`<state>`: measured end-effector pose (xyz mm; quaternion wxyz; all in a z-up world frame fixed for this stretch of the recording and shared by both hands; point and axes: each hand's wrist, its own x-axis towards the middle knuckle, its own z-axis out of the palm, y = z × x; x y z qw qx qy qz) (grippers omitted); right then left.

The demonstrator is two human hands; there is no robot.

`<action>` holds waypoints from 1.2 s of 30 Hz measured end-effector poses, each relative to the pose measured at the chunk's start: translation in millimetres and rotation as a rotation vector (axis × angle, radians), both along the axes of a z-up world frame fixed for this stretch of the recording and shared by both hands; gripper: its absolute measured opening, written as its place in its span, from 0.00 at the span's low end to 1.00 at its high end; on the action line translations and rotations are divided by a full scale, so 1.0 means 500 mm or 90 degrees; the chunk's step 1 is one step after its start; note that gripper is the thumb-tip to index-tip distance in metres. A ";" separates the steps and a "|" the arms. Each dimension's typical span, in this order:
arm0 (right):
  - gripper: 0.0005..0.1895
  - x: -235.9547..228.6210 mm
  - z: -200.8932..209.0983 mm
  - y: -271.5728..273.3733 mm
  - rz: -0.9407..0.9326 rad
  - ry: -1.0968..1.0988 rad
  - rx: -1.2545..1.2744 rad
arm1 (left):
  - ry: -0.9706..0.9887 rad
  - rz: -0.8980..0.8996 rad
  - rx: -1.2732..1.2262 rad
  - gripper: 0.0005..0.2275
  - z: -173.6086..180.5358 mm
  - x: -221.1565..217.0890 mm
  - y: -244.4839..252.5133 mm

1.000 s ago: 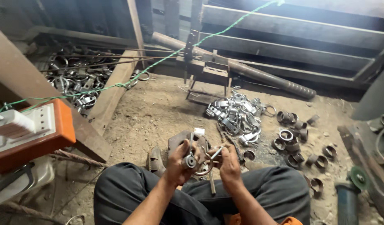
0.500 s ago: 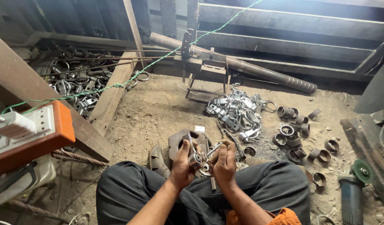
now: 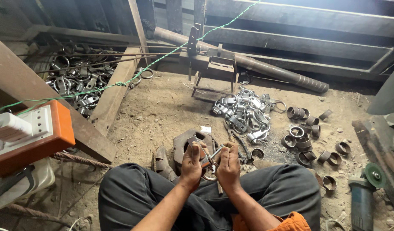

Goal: The person sits on the floor and uses a wrench to tighten a bolt on a metal shackle. They repeatedly adjust the shackle and wrench, then place the finished piece aside and pick up another shackle to repeat the process.

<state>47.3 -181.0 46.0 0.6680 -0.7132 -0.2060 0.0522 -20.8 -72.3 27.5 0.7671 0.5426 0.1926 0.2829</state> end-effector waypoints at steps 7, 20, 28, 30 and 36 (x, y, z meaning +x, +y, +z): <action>0.10 -0.005 0.036 -0.004 0.001 0.024 -0.011 | 0.016 0.046 0.028 0.22 0.000 0.001 0.010; 0.07 -0.012 -0.001 -0.007 0.077 -0.108 0.050 | -0.036 -0.001 -0.018 0.21 0.032 -0.007 0.010; 0.06 0.009 -0.007 -0.011 0.163 -0.050 0.030 | -0.028 -0.060 0.026 0.24 0.037 -0.015 0.015; 0.09 0.007 -0.003 -0.011 0.175 -0.042 0.040 | -0.029 -0.057 0.044 0.24 0.034 -0.012 0.013; 0.18 -0.003 -0.002 0.000 0.115 0.109 0.134 | -0.038 -0.041 -0.108 0.22 0.006 0.001 0.016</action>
